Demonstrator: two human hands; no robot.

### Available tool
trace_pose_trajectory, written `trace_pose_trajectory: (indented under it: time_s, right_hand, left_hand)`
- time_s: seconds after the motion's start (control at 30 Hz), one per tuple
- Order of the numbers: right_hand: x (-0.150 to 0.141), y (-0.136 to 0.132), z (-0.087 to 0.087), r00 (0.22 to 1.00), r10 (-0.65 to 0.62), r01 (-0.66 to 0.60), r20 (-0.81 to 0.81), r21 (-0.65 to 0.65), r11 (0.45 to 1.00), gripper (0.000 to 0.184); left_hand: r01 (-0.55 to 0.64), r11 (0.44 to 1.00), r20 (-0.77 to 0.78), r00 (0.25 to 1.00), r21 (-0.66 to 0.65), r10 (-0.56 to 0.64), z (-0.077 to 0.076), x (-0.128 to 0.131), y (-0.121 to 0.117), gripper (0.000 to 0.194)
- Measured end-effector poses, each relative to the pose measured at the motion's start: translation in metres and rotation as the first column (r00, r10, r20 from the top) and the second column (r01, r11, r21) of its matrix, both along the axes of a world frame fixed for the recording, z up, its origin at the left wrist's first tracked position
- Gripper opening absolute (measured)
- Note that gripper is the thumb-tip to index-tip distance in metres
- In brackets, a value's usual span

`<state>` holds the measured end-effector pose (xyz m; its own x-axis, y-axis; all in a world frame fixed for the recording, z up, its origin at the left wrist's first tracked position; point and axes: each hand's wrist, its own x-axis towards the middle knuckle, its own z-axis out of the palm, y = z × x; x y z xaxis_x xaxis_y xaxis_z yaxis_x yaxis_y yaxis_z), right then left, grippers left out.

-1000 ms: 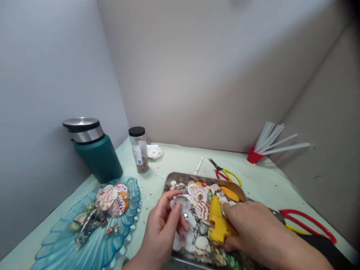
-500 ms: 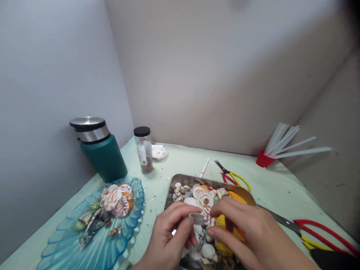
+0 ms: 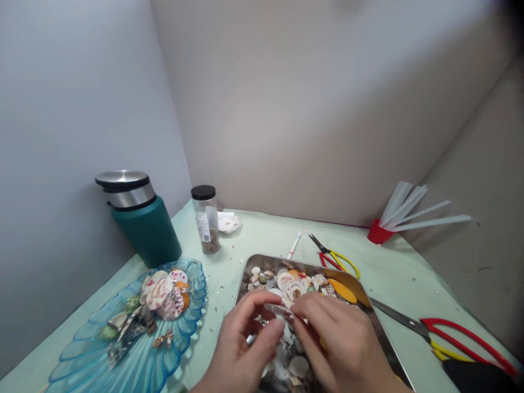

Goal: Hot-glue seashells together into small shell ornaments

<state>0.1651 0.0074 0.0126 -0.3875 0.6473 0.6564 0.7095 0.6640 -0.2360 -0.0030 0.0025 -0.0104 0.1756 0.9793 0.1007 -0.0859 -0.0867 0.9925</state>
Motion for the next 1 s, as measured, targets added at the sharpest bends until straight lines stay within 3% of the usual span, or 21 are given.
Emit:
trace_pose_trajectory:
  time_s: [0.13, 0.4, 0.6, 1.0]
  right_hand:
    - [-0.0004, 0.0003, -0.0017, 0.999, 0.029, -0.03, 0.021, 0.052, 0.998, 0.02]
    - [-0.001, 0.0004, -0.0026, 0.998, 0.059, -0.058, -0.009, 0.093, 0.994, 0.017]
    - [0.0, -0.0011, -0.0011, 0.998, 0.068, -0.067, -0.014, 0.077, 0.995, 0.011]
    - [-0.0016, -0.0001, -0.001, 0.997, 0.081, -0.08, -0.015, 0.056, 0.995, 0.016]
  left_hand:
    - [-0.008, 0.999, -0.005, 1.0, -0.044, 0.007, 0.0053, 0.0015, -0.0002, 0.027]
    - [-0.024, 1.0, -0.006, 1.0, -0.014, 0.024, 0.0052, 0.0006, -0.0009, 0.024]
    - [-0.014, 0.999, 0.047, 0.999, -0.052, 0.016, 0.001, 0.001, 0.0002, 0.024]
    - [-0.02, 0.995, 0.062, 0.998, -0.095, 0.026, 0.0036, 0.0019, 0.0, 0.025]
